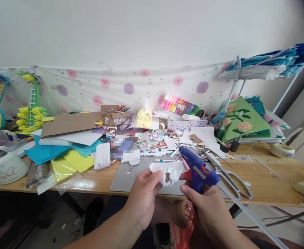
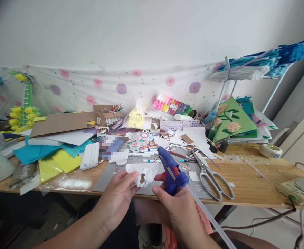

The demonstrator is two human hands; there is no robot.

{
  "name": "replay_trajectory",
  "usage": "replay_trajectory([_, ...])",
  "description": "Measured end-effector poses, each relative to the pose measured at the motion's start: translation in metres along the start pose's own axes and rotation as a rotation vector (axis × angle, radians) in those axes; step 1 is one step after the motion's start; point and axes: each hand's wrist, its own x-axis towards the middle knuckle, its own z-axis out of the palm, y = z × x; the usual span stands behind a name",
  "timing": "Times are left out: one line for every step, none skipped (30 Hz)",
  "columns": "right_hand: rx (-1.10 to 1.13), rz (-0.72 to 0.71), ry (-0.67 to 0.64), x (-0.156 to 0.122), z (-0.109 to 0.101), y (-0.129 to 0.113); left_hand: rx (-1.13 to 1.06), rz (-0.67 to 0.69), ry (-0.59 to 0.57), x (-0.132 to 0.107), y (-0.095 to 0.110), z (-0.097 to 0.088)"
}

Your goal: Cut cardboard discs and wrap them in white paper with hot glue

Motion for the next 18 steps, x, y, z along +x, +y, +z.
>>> replay_trajectory([0.021, 0.01, 0.027, 0.0, -0.005, 0.0, 0.002, -0.002, -0.023, 0.001, -0.003, 0.006])
replay_trajectory([0.046, 0.024, 0.049, 0.0, -0.009, -0.001, -0.003, 0.002, -0.035, 0.003, -0.006, 0.012])
replay_trajectory([0.076, 0.039, 0.061, -0.001, -0.011, -0.003, -0.01, 0.005, -0.043, 0.004, -0.009, 0.017])
replay_trajectory([0.114, 0.049, 0.073, -0.001, -0.012, -0.006, -0.016, 0.003, -0.052, 0.006, -0.011, 0.022])
replay_trajectory([0.157, 0.057, 0.083, -0.001, -0.013, -0.01, -0.022, -0.004, -0.066, 0.008, -0.013, 0.026])
replay_trajectory([0.199, 0.063, 0.098, -0.001, -0.012, -0.015, -0.023, -0.015, -0.083, 0.009, -0.015, 0.029])
replay_trajectory([0.234, 0.068, 0.119, -0.001, -0.011, -0.019, -0.02, -0.025, -0.1, 0.011, -0.016, 0.032])
replay_trajectory([0.257, 0.072, 0.145, 0.0, -0.01, -0.023, -0.012, -0.034, -0.118, 0.014, -0.017, 0.035])
replay_trajectory([0.268, 0.078, 0.173, 0.001, -0.01, -0.025, -0.005, -0.038, -0.135, 0.016, -0.018, 0.037])
replay_trajectory([0.273, 0.085, 0.196, 0.003, -0.009, -0.027, 0.001, -0.04, -0.144, 0.018, -0.019, 0.039])
replay_trajectory([0.278, 0.092, 0.209, 0.006, -0.008, -0.027, 0.006, -0.038, -0.147, 0.02, -0.02, 0.04])
replay_trajectory([0.292, 0.104, 0.217, 0.009, -0.008, -0.026, 0.009, -0.037, -0.146, 0.022, -0.02, 0.04])
replay_trajectory([0.315, 0.123, 0.221, 0.012, -0.007, -0.024, 0.015, -0.04, -0.151, 0.023, -0.021, 0.038])
replay_trajectory([0.342, 0.147, 0.226, 0.016, -0.006, -0.022, 0.025, -0.044, -0.158, 0.023, -0.023, 0.033])
replay_trajectory([0.365, 0.174, 0.234, 0.019, -0.006, -0.02, 0.051, -0.053, -0.17, 0.021, -0.024, 0.025])
replay_trajectory([0.38, 0.202, 0.247, 0.023, -0.005, -0.019, 0.095, -0.079, -0.209, 0.018, -0.025, 0.012])
replay_trajectory([0.388, 0.224, 0.261, 0.026, -0.004, -0.017, 0.147, -0.077, -0.224, 0.015, -0.026, -0.005])
replay_trajectory([0.386, 0.24, 0.275, 0.029, -0.004, -0.017, 0.252, -0.122, -0.278, 0.009, -0.027, -0.027])
